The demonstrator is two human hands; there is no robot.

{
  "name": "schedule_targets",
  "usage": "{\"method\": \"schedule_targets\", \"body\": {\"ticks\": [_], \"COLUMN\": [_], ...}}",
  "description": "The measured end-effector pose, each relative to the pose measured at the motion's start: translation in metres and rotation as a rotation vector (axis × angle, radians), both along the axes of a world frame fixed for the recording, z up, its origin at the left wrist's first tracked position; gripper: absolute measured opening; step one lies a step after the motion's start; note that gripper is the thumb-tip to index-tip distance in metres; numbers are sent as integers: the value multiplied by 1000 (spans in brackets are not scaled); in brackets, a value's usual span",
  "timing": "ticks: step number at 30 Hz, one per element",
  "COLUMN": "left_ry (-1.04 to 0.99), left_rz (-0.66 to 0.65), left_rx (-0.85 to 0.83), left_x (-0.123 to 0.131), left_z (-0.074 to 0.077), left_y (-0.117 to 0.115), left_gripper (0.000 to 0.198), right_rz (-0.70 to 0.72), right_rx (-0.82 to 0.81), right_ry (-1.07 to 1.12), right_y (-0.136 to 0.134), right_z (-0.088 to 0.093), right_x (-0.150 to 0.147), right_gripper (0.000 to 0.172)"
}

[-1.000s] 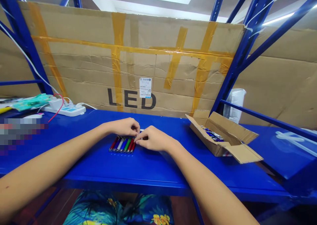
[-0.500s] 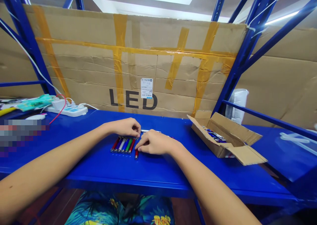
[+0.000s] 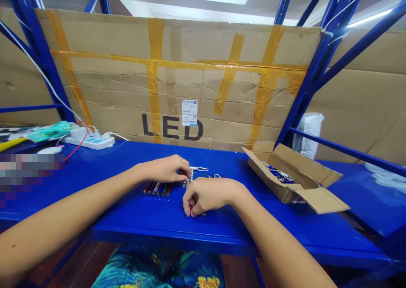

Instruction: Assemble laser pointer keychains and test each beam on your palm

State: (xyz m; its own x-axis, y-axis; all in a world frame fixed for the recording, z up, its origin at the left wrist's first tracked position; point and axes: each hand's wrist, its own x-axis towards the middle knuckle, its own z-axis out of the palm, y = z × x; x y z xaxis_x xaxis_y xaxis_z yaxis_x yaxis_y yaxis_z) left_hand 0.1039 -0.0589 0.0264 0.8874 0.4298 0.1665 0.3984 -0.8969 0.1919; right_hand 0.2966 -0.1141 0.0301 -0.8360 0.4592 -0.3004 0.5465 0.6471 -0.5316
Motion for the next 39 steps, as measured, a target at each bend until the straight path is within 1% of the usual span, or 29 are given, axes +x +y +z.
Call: {"method": "schedule_targets", "body": {"ticks": [2, 4, 6, 9, 11, 16, 18, 20, 22, 25, 28, 30, 33, 35, 39], "left_ry": [35, 61, 80, 108, 119, 108, 100, 87, 80, 130, 196, 217, 238, 251, 258], "left_rz": [-27, -35, -28, -11, -12, -30, -36, -40, -21, 60, 129, 136, 144, 161, 138], "left_rx": [24, 47, 61, 52, 38, -6, -50, -99, -108, -38, 62, 114, 120, 61, -81], "left_x": [5, 8, 10, 11, 12, 11, 11, 10, 9, 7, 6, 6, 7, 8, 9], "left_z": [-3, -5, -6, -5, -5, -5, -5, -3, 0, 3, 3, 3, 4, 5, 7], "left_y": [-5, -8, -10, -13, -14, -15, -16, -17, -19, -22, -25, -28, -31, -31, -28], "left_gripper": [15, 14, 14, 15, 16, 18, 18, 17, 13, 7, 6, 7, 7, 4, 8], "right_rz": [-14, -42, -88, -145, -161, -144, -144, -166, -211, -320, -407, -427, -445, -452, -455], "right_rx": [-18, -121, -192, -201, -207, -219, -223, -201, -165, -116, -101, -107, -84, -41, 50], "right_ry": [-63, -79, -1, 144, 188, 183, 187, 197, 215, 302, 438, 501, 539, 520, 454], "right_y": [1, 5, 11, 19, 24, 31, 32, 33, 33, 35, 39, 41, 45, 47, 49], "right_z": [5, 12, 19, 25, 25, 17, 14, 14, 14, 13, 9, 6, 3, 2, 2], "right_x": [8, 21, 36, 54, 59, 54, 52, 51, 51, 50, 48, 47, 47, 48, 48], "right_gripper": [18, 19, 16, 11, 10, 12, 12, 11, 10, 8, 21, 27, 36, 33, 18]}}
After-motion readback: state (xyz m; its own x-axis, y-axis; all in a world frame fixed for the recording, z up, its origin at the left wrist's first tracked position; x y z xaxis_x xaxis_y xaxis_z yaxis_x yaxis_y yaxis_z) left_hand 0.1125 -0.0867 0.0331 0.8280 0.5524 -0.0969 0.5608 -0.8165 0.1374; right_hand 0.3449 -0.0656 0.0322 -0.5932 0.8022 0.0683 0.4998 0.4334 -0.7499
